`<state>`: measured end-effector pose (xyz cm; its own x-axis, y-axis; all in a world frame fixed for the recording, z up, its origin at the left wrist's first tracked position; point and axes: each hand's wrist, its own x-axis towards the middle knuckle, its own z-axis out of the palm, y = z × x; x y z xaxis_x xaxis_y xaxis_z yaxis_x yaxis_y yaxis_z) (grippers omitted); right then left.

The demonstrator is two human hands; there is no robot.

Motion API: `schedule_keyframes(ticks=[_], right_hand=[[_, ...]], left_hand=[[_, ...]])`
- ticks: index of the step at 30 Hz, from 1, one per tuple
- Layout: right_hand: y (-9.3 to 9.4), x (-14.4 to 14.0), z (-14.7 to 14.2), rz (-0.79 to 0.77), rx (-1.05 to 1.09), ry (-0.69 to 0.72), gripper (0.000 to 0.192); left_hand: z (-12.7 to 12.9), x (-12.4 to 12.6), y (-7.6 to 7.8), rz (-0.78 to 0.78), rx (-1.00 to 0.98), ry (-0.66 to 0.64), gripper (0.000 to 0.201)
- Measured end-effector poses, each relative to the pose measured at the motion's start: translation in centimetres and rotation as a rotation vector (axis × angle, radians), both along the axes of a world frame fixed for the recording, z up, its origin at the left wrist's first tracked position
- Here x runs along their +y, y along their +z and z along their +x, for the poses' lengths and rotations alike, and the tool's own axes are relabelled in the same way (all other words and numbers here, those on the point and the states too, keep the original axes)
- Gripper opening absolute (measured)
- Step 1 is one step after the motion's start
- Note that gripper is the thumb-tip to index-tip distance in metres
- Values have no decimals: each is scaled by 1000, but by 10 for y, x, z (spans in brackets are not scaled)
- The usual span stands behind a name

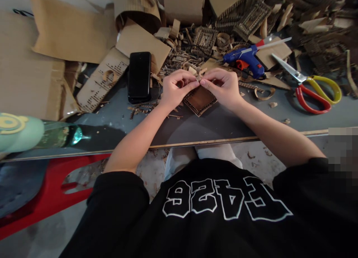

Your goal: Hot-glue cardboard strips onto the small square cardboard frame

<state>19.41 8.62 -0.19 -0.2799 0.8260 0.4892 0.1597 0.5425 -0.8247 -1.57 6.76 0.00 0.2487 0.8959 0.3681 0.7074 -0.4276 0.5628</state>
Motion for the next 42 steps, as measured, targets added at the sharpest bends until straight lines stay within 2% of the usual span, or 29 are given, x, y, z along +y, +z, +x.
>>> schedule_keyframes(ticks=[2,5,9,14,23,26,31,32,34,37,42], right_hand=[[0,-1,0,35,-16,-32,59],[-2,-1,1,76,-50,-69,53],[-6,-1,2,143,-131,-143,33],[-10,-3,3,279,-255,-175,14],[-20,5,5,276,-375,-279,15],[-20,6,6,297,-371,-298,18],[-20,9,10,278,-394,-308,17],[-21,10,11,271,-398,-311,17],[-21,11,11,266,-403,-317,17],[-20,10,10,273,-375,-310,22],[-13,5,8,311,-131,-195,39]], left_hand=[[-2,1,-5,21,-26,-14,50],[-2,3,-13,134,-141,-33,53],[3,3,-20,301,-289,-37,53],[8,0,-17,329,-256,-16,44],[1,5,-15,303,-314,102,38],[-2,10,-15,329,-413,143,43],[-18,26,-19,350,-690,250,51],[-22,29,-20,335,-679,255,50],[-29,32,-20,323,-536,223,44],[-30,28,-20,348,-238,142,17],[-15,6,-17,315,80,-31,24]])
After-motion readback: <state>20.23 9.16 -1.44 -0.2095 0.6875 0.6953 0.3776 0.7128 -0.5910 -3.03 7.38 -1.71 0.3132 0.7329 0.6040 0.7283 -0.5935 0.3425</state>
